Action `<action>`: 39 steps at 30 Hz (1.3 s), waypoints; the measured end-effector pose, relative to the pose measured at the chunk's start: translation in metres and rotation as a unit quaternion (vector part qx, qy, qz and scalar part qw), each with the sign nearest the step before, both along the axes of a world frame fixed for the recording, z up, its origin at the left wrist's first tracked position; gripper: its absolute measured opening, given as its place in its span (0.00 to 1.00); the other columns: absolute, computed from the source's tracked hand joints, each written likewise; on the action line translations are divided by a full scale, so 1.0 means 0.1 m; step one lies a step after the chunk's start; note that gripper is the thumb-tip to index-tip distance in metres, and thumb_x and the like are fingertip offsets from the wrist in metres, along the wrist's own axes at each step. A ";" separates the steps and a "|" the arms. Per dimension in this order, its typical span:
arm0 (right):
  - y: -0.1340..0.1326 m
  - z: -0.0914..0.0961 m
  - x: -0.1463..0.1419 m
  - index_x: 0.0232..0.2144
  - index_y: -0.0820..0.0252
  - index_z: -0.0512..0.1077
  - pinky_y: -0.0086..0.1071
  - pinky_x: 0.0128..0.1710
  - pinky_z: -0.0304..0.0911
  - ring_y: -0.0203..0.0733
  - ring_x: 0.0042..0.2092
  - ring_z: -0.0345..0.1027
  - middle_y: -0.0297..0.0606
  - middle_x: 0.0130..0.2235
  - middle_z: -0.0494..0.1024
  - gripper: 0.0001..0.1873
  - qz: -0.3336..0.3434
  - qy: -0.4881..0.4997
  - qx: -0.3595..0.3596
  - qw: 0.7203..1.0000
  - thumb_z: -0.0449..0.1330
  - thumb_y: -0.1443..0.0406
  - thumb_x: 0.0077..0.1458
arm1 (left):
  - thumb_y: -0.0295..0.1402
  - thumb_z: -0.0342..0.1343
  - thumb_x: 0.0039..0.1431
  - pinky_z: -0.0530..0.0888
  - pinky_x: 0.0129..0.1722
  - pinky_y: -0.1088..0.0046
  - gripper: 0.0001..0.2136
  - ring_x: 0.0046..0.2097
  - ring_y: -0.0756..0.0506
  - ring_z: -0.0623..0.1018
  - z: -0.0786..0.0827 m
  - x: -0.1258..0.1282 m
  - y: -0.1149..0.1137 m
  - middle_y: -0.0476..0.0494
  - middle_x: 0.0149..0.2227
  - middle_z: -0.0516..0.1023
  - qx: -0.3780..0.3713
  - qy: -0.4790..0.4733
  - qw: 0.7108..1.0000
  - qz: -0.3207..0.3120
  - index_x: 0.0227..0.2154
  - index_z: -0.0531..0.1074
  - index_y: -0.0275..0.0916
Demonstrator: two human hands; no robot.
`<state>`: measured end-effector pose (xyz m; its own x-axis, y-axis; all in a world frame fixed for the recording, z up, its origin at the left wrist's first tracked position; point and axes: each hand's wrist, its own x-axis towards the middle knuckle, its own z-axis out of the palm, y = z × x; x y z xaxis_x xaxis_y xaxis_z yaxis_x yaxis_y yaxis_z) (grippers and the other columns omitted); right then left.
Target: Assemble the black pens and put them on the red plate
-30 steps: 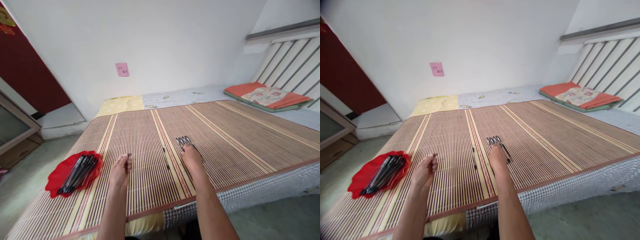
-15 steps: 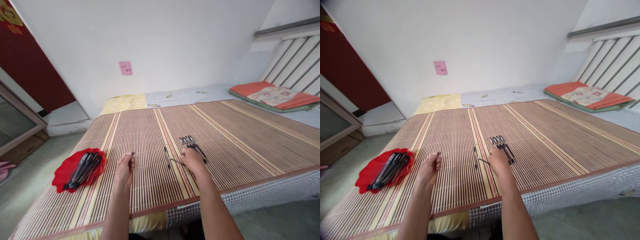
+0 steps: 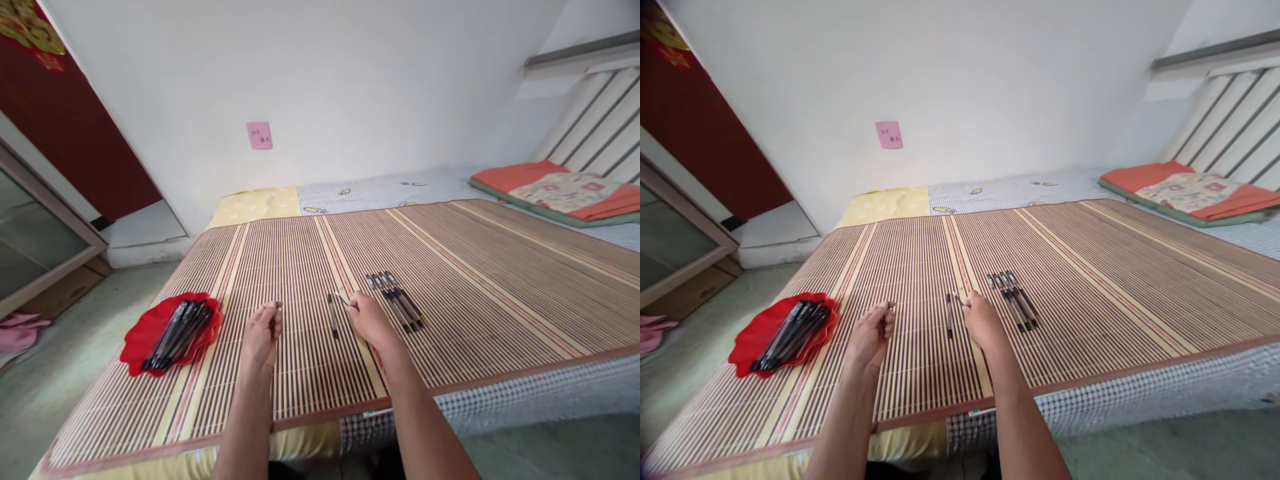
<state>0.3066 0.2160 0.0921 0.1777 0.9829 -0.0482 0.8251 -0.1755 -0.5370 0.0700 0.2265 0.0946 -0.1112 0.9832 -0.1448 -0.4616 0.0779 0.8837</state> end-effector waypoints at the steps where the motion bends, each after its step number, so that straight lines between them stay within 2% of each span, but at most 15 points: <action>1: 0.01 -0.01 -0.07 0.38 0.62 0.74 0.29 0.37 0.57 0.42 0.43 0.74 0.44 0.42 0.81 0.06 0.004 0.008 0.000 1.000 0.56 0.70 0.64 | 0.41 0.73 0.39 0.57 0.19 0.82 0.19 0.21 0.56 0.64 -0.01 0.02 -0.01 0.54 0.20 0.69 0.001 0.003 1.000 -0.004 0.29 0.76 0.33; 7: 0.03 -0.04 -0.42 0.37 0.60 0.74 0.30 0.37 0.59 0.44 0.43 0.76 0.43 0.41 0.82 0.01 0.024 0.047 -0.005 0.999 0.62 0.69 0.61 | 0.44 0.73 0.42 0.56 0.19 0.81 0.20 0.21 0.56 0.63 -0.06 0.10 -0.04 0.55 0.21 0.69 -0.001 0.015 0.999 -0.030 0.30 0.76 0.33; 9: 0.03 -0.05 -0.49 0.38 0.61 0.74 0.31 0.37 0.59 0.45 0.44 0.76 0.45 0.42 0.82 0.04 0.021 0.053 -0.002 0.998 0.63 0.70 0.59 | 0.44 0.73 0.42 0.57 0.19 0.81 0.20 0.21 0.56 0.63 -0.07 0.11 -0.04 0.55 0.21 0.69 -0.004 0.016 0.999 -0.033 0.30 0.76 0.33; 13: 0.06 -0.07 -0.54 0.34 0.62 0.73 0.32 0.36 0.59 0.46 0.41 0.75 0.48 0.39 0.81 0.05 0.015 0.075 0.008 0.997 0.60 0.74 0.56 | 0.45 0.73 0.43 0.57 0.19 0.80 0.20 0.21 0.56 0.62 -0.08 0.11 -0.04 0.55 0.21 0.69 -0.004 0.020 0.999 -0.039 0.30 0.77 0.33; 17: 0.09 -0.07 -0.53 0.30 0.61 0.71 0.29 0.35 0.61 0.40 0.38 0.74 0.40 0.34 0.80 0.04 0.035 0.143 0.027 0.989 0.60 0.72 0.55 | 0.46 0.75 0.40 0.61 0.21 0.79 0.22 0.23 0.54 0.67 -0.08 0.15 -0.06 0.51 0.23 0.73 -0.010 0.029 0.998 -0.056 0.31 0.78 0.33; 19: 0.09 -0.06 -0.53 0.30 0.60 0.71 0.27 0.33 0.62 0.37 0.33 0.73 0.35 0.30 0.78 0.02 0.058 0.236 0.037 0.969 0.60 0.68 0.56 | 0.46 0.75 0.40 0.68 0.26 0.77 0.23 0.29 0.51 0.73 -0.05 0.20 -0.09 0.46 0.29 0.77 -0.024 0.033 0.995 -0.093 0.34 0.80 0.33; 22: 0.07 -0.05 -0.59 0.30 0.59 0.70 0.28 0.30 0.63 0.36 0.29 0.70 0.30 0.27 0.76 0.05 0.087 0.411 0.047 0.906 0.61 0.63 0.54 | 0.47 0.75 0.42 0.73 0.33 0.72 0.23 0.37 0.47 0.77 -0.01 0.27 -0.14 0.41 0.37 0.81 -0.042 0.007 0.986 -0.162 0.36 0.81 0.35; 24: 0.04 -0.02 -0.63 0.29 0.60 0.71 0.29 0.31 0.64 0.37 0.29 0.71 0.31 0.27 0.77 0.06 0.091 0.453 0.051 0.885 0.62 0.63 0.51 | 0.48 0.75 0.41 0.74 0.35 0.70 0.24 0.39 0.45 0.78 0.00 0.30 -0.16 0.40 0.39 0.82 -0.045 -0.018 0.982 -0.182 0.37 0.81 0.37; 28: 0.00 0.08 -0.63 0.28 0.60 0.74 0.31 0.34 0.66 0.39 0.32 0.73 0.34 0.29 0.78 0.05 0.103 0.400 0.074 0.908 0.61 0.63 0.51 | 0.47 0.76 0.40 0.73 0.37 0.69 0.24 0.37 0.44 0.80 -0.02 0.30 -0.15 0.39 0.38 0.83 -0.042 -0.023 0.985 -0.166 0.37 0.81 0.37; 30: 0.00 0.15 -0.54 0.27 0.60 0.75 0.32 0.35 0.66 0.40 0.33 0.73 0.34 0.29 0.78 0.06 0.103 0.362 0.106 0.920 0.61 0.63 0.52 | 0.47 0.75 0.44 0.73 0.37 0.68 0.23 0.35 0.45 0.80 -0.04 0.28 -0.14 0.40 0.37 0.82 -0.030 -0.013 0.985 -0.171 0.39 0.81 0.36; 32: -0.01 0.23 -0.42 0.29 0.59 0.76 0.33 0.36 0.66 0.40 0.33 0.72 0.34 0.29 0.79 0.08 0.071 0.360 0.149 0.918 0.62 0.60 0.53 | 0.46 0.72 0.49 0.72 0.37 0.68 0.21 0.34 0.46 0.79 -0.05 0.28 -0.14 0.40 0.36 0.82 -0.009 0.005 0.982 -0.190 0.41 0.80 0.36; 34: -0.03 0.32 -0.31 0.31 0.60 0.76 0.32 0.33 0.66 0.39 0.31 0.71 0.33 0.28 0.77 0.12 0.016 0.402 0.193 0.895 0.65 0.57 0.52 | 0.45 0.69 0.54 0.70 0.36 0.70 0.20 0.33 0.47 0.77 -0.05 0.29 -0.16 0.40 0.35 0.81 0.020 0.032 0.976 -0.212 0.42 0.80 0.35; 36: -0.07 0.40 -0.22 0.32 0.60 0.75 0.31 0.30 0.66 0.38 0.29 0.70 0.33 0.27 0.77 0.14 -0.038 0.452 0.238 0.859 0.66 0.54 0.52 | 0.44 0.65 0.58 0.68 0.35 0.70 0.18 0.32 0.48 0.75 -0.05 0.30 -0.17 0.42 0.33 0.79 0.046 0.062 0.970 -0.230 0.44 0.80 0.36; 39: -0.14 0.52 -0.16 0.34 0.60 0.75 0.32 0.34 0.71 0.38 0.32 0.74 0.37 0.31 0.80 0.14 -0.080 0.487 0.309 0.813 0.67 0.55 0.55 | 0.42 0.63 0.60 0.67 0.35 0.69 0.16 0.31 0.48 0.73 -0.04 0.33 -0.19 0.44 0.30 0.77 0.067 0.096 0.962 -0.245 0.44 0.81 0.36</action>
